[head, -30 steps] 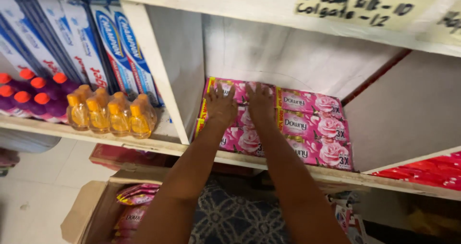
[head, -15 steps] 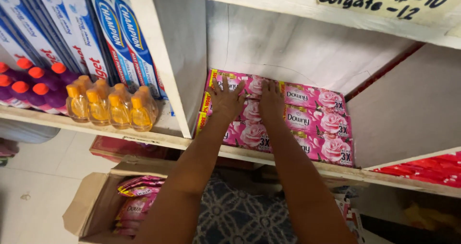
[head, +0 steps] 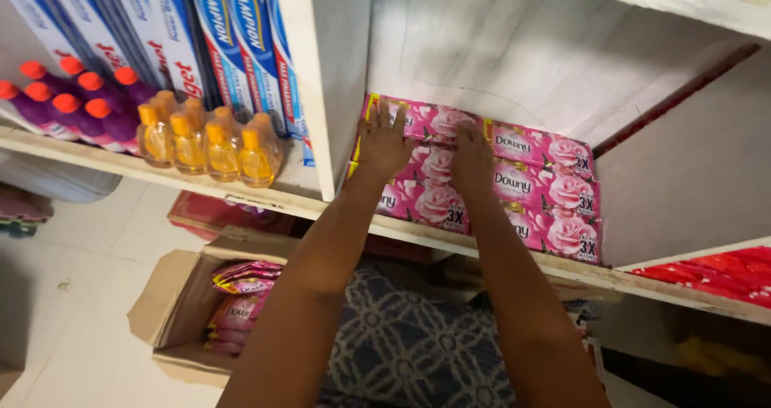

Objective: Stocking low shelves with laundry detergent sachets from a cardboard box.

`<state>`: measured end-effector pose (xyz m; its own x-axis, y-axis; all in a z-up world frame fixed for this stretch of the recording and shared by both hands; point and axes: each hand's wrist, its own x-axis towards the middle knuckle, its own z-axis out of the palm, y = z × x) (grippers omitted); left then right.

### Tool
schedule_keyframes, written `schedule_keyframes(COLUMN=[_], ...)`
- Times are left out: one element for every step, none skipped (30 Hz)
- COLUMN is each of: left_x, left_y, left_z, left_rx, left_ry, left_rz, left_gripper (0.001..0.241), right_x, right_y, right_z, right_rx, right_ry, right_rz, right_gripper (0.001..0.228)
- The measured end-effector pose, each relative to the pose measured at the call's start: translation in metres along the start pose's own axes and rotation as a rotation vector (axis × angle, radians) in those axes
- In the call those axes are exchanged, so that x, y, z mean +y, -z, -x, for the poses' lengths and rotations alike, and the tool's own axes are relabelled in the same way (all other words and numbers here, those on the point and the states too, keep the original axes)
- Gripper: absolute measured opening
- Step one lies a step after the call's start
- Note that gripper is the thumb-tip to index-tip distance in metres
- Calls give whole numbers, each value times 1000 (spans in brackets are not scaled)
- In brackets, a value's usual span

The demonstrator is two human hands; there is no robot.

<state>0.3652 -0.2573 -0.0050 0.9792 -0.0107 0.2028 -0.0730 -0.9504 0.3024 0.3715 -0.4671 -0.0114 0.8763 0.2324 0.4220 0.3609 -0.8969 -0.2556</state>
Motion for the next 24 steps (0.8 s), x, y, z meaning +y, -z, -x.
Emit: schedule_keyframes(left_x=[-6, -12, -17, -15, -12, -9, -10, -12, -13, -14, -15, -15, -13, -10, -7, -6, -5, -6, -5, -4, -5, 0, 4, 9], left_y=[-9, -21, -32, -27, -22, -17, -18, -17, -16, -18, -19, -20, -21, -21, -21, -23, -24, -25, -23, -22, -22, -13, -4, 2], left_z=[2, 7, 11, 24, 37, 52, 62, 70, 77, 77, 77, 77, 77, 75, 74, 73, 72, 70, 70, 74, 77, 80, 83, 90], left_rx=[4, 66, 128, 124, 69, 13, 6, 0, -5, -5, -22, -42, -45, -61, -77, -76, -85, -93, -92, -53, -14, -10, -56, -109], left_ry=[6, 5, 4, 11, -1, -13, -7, 12, 31, 36, 37, 35, 36, 68, 100, 98, 120, 140, 136, 129, 121, 127, 139, 150], left_rz=[-1, -15, -30, -28, -86, -144, -142, -66, 10, 10, -5, -20, -20, -67, -115, -114, -109, -109, -112, -114, -116, -119, -107, -95], left_gripper=[75, 70, 66, 66, 65, 65, 65, 67, 69, 69, 69, 69, 69, 69, 68, 68, 69, 70, 70, 73, 75, 75, 77, 78], right_x=[-6, -12, -17, -25, -33, -41, -41, -40, -40, -41, -41, -41, -42, -41, -40, -38, -36, -37, -34, -31, -29, -33, -36, -40], right_y=[6, 11, 15, 24, 32, 39, 33, 28, 23, 16, 11, 6, 4, 3, 3, 4, 6, 7, 7, 6, 5, 9, 13, 16], right_z=[5, 13, 21, 29, 37, 46, 54, 59, 63, 66, 68, 71, 72, 72, 72, 73, 73, 74, 76, 81, 85, 86, 87, 93], right_rx=[-1, 73, 146, 137, 86, 34, 25, 30, 35, 33, 37, 42, 39, 33, 26, 28, 8, -9, -5, -9, -13, -12, 1, 8], right_ry=[7, 25, 44, 46, -29, -106, -105, -37, 32, 35, 55, 70, 69, 74, 79, 78, 75, 69, 66, 99, 133, 140, 136, 127], right_rz=[-2, -28, -54, -55, -100, -145, -145, -117, -89, -90, -27, 37, 36, 65, 93, 96, 73, 46, 46, 16, -14, -18, -7, 3], right_gripper=[52, 50, 48, 48, 44, 41, 41, 35, 32, 32, 37, 42, 42, 46, 50, 50, 52, 54, 54, 54, 54, 54, 55, 55])
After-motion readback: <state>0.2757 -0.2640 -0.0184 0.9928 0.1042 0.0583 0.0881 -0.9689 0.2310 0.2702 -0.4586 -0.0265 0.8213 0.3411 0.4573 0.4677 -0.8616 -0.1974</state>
